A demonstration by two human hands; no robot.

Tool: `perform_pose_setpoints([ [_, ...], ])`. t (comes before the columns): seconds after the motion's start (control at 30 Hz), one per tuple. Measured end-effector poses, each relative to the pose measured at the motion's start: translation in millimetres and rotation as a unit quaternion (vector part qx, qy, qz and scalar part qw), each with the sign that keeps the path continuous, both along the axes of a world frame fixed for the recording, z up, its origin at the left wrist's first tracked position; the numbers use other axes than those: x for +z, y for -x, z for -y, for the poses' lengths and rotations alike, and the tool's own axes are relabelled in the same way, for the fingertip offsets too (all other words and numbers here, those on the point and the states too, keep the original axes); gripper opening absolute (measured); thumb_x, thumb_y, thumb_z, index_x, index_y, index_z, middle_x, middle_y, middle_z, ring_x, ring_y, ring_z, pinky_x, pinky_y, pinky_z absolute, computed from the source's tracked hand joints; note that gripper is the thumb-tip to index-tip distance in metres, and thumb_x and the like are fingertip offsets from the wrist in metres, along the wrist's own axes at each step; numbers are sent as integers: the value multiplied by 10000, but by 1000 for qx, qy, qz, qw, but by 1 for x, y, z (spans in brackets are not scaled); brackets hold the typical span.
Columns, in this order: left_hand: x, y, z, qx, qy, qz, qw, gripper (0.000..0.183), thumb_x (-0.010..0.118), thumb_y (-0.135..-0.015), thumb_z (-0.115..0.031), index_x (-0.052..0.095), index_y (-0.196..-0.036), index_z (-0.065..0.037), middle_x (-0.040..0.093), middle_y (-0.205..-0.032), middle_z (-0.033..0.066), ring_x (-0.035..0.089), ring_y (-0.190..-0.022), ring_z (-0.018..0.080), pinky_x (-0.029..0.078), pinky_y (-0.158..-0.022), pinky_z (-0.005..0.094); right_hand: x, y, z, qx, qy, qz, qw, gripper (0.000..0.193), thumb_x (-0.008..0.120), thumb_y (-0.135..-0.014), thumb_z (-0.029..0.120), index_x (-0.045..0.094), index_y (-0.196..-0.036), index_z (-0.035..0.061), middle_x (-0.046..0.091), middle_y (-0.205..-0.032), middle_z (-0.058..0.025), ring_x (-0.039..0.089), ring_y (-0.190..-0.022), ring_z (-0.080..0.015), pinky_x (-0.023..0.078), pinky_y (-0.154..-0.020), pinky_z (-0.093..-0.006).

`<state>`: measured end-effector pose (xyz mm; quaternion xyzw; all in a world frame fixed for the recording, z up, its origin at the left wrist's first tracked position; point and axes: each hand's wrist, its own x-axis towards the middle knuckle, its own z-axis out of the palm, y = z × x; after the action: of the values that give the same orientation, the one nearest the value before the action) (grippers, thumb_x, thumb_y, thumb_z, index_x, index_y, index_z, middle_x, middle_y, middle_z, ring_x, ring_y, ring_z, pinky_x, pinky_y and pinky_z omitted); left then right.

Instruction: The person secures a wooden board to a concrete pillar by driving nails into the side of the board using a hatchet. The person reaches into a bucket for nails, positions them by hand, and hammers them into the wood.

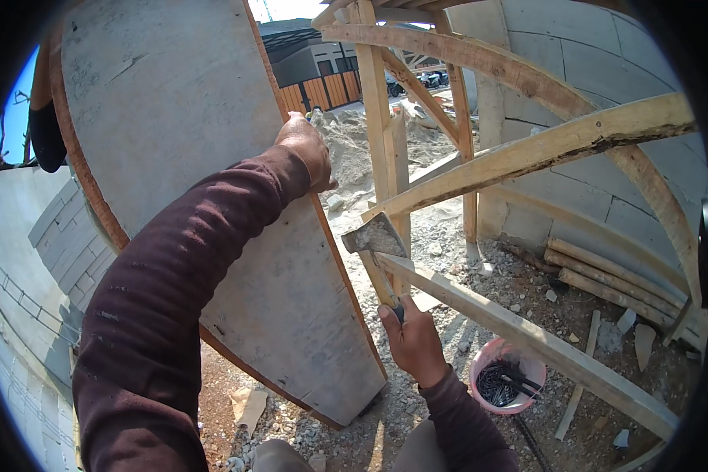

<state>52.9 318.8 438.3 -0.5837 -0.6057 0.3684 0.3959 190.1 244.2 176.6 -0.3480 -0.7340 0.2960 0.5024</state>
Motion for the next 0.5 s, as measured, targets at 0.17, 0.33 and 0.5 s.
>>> perform_pose_setpoints([
  [0.17, 16, 0, -7, 57, -6, 3, 998, 732, 322, -916, -687, 677, -1177, -104, 678, -1121, 97, 621, -1106, 240, 413, -981, 431, 47, -37, 21, 41, -135, -302, 943, 432, 514, -977, 368, 468, -1053, -55, 495, -620, -43, 517, -494, -139, 393, -448, -253],
  [0.33, 12, 10, -8, 10, -35, 0, 999, 645, 345, -939, -620, 719, -1083, -113, 706, -1032, 78, 670, -994, 213, 502, -844, 343, 73, -23, 17, 58, -266, -452, 849, 516, 541, -942, 476, 430, -1009, -24, 485, -635, -96, 484, -463, -176, 447, -439, -288],
  [0.5, 12, 13, -6, -31, -35, 17, 999, 587, 378, -951, -566, 724, -1059, -105, 710, -1001, 82, 675, -968, 214, 505, -836, 357, 55, -27, 4, -24, -33, 230, 972, 343, 580, -947, 334, 573, -925, -9, 576, -617, -226, 590, -579, -400, 439, -521, -468],
])
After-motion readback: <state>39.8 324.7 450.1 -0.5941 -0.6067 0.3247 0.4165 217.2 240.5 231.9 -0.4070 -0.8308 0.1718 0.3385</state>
